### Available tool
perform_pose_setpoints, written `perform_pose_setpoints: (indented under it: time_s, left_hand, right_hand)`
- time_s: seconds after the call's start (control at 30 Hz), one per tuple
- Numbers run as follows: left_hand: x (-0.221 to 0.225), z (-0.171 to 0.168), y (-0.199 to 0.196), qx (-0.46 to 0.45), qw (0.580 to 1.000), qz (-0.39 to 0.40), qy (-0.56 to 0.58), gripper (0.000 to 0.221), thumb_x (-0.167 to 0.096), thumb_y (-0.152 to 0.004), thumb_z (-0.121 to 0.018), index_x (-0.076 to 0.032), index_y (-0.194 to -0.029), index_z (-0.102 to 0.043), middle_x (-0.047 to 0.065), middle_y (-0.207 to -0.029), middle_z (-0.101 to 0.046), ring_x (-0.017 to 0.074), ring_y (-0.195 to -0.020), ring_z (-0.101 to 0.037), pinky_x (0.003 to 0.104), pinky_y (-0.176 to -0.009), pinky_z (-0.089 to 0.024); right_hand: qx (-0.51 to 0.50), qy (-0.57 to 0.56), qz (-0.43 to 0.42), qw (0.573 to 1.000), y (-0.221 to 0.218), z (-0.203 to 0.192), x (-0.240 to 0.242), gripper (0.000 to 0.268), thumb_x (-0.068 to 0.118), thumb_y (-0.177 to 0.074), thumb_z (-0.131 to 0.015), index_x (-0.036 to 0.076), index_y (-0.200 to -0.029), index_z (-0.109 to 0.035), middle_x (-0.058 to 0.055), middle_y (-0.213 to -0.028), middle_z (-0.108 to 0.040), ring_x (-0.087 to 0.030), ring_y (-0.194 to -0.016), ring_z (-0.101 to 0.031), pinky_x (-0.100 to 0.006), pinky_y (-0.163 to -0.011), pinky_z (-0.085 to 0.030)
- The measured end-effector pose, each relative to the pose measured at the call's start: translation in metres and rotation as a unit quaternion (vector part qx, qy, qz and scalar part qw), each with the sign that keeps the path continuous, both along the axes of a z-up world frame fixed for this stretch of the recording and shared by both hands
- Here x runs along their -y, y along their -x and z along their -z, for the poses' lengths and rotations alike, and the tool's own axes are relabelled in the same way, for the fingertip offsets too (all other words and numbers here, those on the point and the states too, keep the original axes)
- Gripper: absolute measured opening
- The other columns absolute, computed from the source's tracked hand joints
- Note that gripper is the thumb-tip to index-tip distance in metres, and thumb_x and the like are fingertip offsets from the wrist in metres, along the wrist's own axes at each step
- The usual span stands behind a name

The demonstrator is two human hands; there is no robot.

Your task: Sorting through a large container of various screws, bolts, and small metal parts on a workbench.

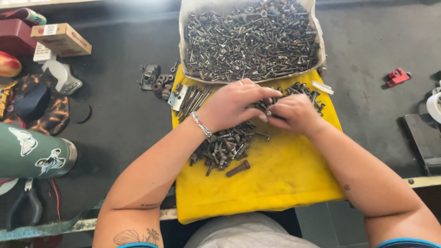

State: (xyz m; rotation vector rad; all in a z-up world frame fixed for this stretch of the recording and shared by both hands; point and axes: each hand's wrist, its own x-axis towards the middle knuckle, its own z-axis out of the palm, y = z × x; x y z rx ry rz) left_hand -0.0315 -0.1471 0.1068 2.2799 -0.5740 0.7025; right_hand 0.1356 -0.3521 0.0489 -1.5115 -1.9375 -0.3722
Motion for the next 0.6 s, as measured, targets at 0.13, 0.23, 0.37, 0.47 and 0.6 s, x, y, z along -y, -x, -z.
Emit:
perform_pose_setpoints:
  time_s: [0.13, 0.23, 0.37, 0.47, 0.6]
  left_hand:
    - [-0.040, 0.021, -0.015, 0.025, 0.978, -0.142, -0.153, 0.038, -0.034, -0.096, -0.073, -0.024, -0.132, -0.065, -0.001, -0.100, -0.076, 0.0206, -0.097, -0.070, 0.035, -0.087, -0.057]
    - [-0.074, 0.021, -0.012, 0.030, 0.935, -0.263, -0.235, 0.040, -0.036, -0.094, -0.076, -0.021, -0.129, -0.064, -0.002, -0.095, -0.072, 0.0215, -0.092, -0.067, 0.038, -0.079, -0.056]
    - [-0.097, 0.020, -0.006, -0.095, 0.941, -0.291, -0.145, 0.038, -0.028, -0.098, -0.073, -0.010, -0.131, -0.068, 0.009, -0.113, -0.075, 0.0332, -0.104, -0.064, 0.047, -0.083, -0.055]
    - [-0.105, 0.030, -0.008, -0.093, 0.944, -0.278, -0.154, 0.032, -0.028, -0.102, -0.068, -0.009, -0.128, -0.068, 0.010, -0.117, -0.074, 0.0348, -0.104, -0.064, 0.049, -0.082, -0.056]
    - [-0.108, 0.036, -0.008, -0.070, 0.941, -0.272, -0.188, 0.027, -0.024, -0.104, -0.064, -0.009, -0.125, -0.070, 0.009, -0.114, -0.075, 0.0330, -0.096, -0.068, 0.046, -0.077, -0.058]
  right_hand:
    - [-0.008, 0.088, 0.116, 0.989, -0.031, -0.024, 0.018, 0.022, 0.023, -0.092, -0.078, 0.005, -0.087, -0.069, -0.018, -0.067, -0.065, -0.042, -0.069, -0.067, -0.054, -0.062, -0.052]
    - [0.002, 0.212, 0.278, 0.937, -0.051, -0.047, 0.033, 0.030, 0.042, -0.098, -0.069, 0.013, -0.090, -0.070, -0.015, -0.070, -0.068, -0.042, -0.080, -0.069, -0.051, -0.072, -0.052]
    - [-0.129, 0.470, 0.357, 0.797, -0.047, -0.089, 0.039, 0.045, 0.035, -0.100, -0.060, 0.008, -0.066, -0.048, -0.007, -0.058, -0.041, -0.022, -0.057, -0.038, -0.038, -0.060, -0.033]
    - [-0.175, 0.512, 0.355, 0.763, -0.047, -0.093, 0.041, 0.047, 0.032, -0.098, -0.062, 0.006, -0.064, -0.043, -0.007, -0.061, -0.035, -0.022, -0.057, -0.030, -0.038, -0.056, -0.027]
    - [-0.186, 0.530, 0.374, 0.738, -0.039, -0.102, 0.036, 0.061, 0.048, -0.100, -0.066, 0.006, -0.062, -0.040, -0.007, -0.061, -0.030, -0.022, -0.054, -0.027, -0.037, -0.055, -0.024]
